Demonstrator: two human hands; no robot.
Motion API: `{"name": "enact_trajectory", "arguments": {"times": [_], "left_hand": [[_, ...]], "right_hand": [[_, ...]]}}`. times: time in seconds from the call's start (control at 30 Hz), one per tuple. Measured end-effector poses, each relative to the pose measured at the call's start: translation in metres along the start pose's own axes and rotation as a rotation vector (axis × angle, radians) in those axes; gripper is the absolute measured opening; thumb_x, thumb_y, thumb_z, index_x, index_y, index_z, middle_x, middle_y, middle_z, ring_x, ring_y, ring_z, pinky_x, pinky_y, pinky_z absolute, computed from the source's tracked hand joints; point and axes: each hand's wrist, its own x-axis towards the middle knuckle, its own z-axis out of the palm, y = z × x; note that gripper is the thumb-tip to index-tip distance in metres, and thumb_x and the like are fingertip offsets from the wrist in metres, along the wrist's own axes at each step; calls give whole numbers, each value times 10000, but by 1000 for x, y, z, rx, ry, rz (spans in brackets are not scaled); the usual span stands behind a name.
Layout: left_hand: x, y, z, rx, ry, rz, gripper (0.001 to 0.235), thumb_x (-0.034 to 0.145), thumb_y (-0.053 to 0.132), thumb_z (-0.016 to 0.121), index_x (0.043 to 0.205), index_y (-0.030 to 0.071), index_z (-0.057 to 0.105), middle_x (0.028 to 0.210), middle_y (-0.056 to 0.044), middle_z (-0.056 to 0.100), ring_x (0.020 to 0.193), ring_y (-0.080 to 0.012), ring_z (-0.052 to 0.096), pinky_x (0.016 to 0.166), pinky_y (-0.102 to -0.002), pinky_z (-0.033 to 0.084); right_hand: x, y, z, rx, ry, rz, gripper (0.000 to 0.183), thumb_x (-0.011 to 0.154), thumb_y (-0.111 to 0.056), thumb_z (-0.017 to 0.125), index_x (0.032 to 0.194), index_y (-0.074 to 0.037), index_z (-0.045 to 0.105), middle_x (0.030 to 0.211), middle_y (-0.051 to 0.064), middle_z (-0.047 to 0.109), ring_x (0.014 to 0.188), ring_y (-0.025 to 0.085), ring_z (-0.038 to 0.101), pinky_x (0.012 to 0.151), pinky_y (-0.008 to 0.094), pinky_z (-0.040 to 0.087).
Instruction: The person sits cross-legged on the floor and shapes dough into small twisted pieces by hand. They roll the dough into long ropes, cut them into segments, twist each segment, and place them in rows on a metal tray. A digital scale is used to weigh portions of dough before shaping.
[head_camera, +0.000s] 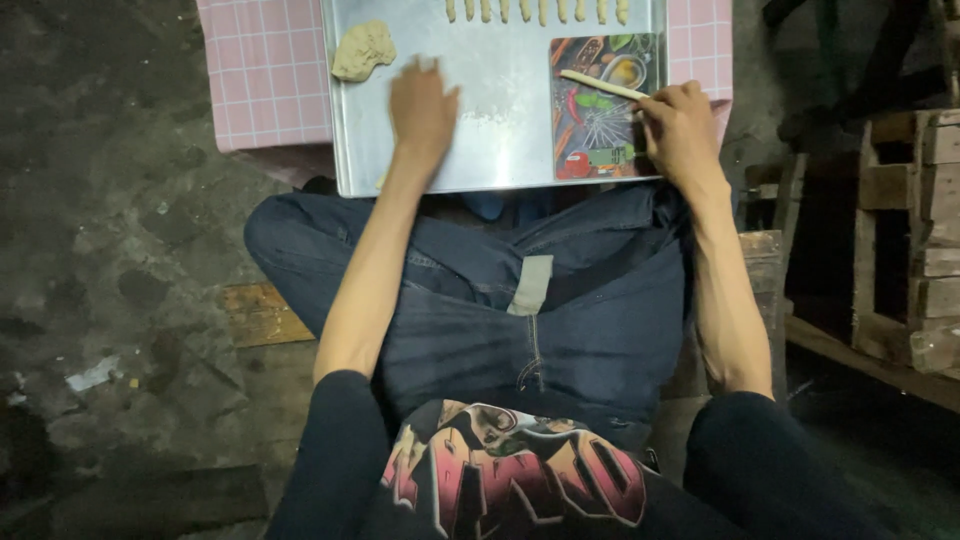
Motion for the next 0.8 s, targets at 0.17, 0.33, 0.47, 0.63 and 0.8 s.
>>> {"name": "enact_trajectory", "arguments": {"times": [0.17,0.33,0.47,0.63,0.8], "left_hand": [[-40,-70,11,198,-38,-421,817,964,666,661,1381,-26,546,1267,-208,628,1065,-412,642,865,-547,501],[-44,-82,23,182,-30,-415,523,962,507,738,1152,28,650,1092,-164,633,882,-378,676,686,-504,548],[-25,-104,43,227,-77,-459,165,1007,99,553,1058,44,699,1043,-174,677,974,-421,669,781,-540,545],[-16,-112,28,260,19,-508,140,950,48,648,1088,46,675,1055,-159,651,906,-389,702,674,-504,599],[2,-60,10,301,17,-459,436,962,283,765,1283,26,620,1471,-255,471,1022,-346,686,705,-460,636]], "right_hand": [[-1,-2,2,166,255,113,394,858,189,708,1232,66,717,1036,190,529,965,339,474,780,424,411],[-3,-18,-7,240,535,178,282,925,162,541,1156,55,661,988,178,504,916,331,458,788,433,381],[-14,-15,-13,346,679,309,153,1027,15,539,1120,17,662,936,131,544,797,286,493,880,432,376],[-16,-15,-11,362,730,346,160,1068,-42,515,1128,0,657,954,119,554,858,258,479,721,381,418],[-21,-11,-1,361,699,386,133,1040,-17,535,1105,-3,650,990,126,589,855,258,485,765,383,429]]}}
